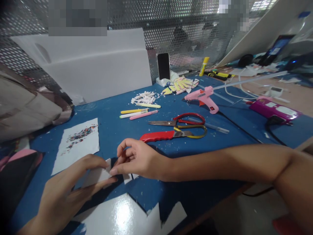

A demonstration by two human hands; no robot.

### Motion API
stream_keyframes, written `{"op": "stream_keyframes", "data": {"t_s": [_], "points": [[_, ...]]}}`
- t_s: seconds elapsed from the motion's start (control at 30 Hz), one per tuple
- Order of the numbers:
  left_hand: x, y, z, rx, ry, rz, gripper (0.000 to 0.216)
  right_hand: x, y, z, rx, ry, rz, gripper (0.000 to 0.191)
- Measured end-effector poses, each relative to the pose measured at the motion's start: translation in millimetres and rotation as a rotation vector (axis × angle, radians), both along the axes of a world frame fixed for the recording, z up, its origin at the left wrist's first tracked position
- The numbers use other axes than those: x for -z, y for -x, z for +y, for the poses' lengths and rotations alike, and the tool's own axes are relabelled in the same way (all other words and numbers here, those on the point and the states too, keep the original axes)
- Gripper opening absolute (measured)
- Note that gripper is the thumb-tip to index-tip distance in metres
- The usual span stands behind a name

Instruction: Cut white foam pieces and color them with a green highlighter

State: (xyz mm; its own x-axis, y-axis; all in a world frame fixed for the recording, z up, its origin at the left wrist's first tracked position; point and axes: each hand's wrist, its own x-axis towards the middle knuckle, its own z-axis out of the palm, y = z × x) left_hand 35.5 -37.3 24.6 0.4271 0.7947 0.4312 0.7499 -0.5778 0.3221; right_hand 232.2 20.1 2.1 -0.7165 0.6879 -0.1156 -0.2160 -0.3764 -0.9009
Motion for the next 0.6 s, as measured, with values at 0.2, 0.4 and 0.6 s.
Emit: {"op": "stream_keyframes", "data": {"t_s": [0.2,0.4,0.6], "points": [[1.6,-1.2,0.5,-0.068,-0.017,0.008,0.024,5.4,-1.1,0.8,-0.014,-0.038,0.030,0.044],[3.6,-0.2,-1.2,-0.050,0.073,-0.067,0.026,-7.7,-6.0,-2.1,-0.020,-0.205,0.011,0.026],[5.2,3.1,-0.3,-0.043,0.076,-0.089,0.034,-10.5,-10.2,0.3,-0.009,-0.391,-0.062,0.014]]}}
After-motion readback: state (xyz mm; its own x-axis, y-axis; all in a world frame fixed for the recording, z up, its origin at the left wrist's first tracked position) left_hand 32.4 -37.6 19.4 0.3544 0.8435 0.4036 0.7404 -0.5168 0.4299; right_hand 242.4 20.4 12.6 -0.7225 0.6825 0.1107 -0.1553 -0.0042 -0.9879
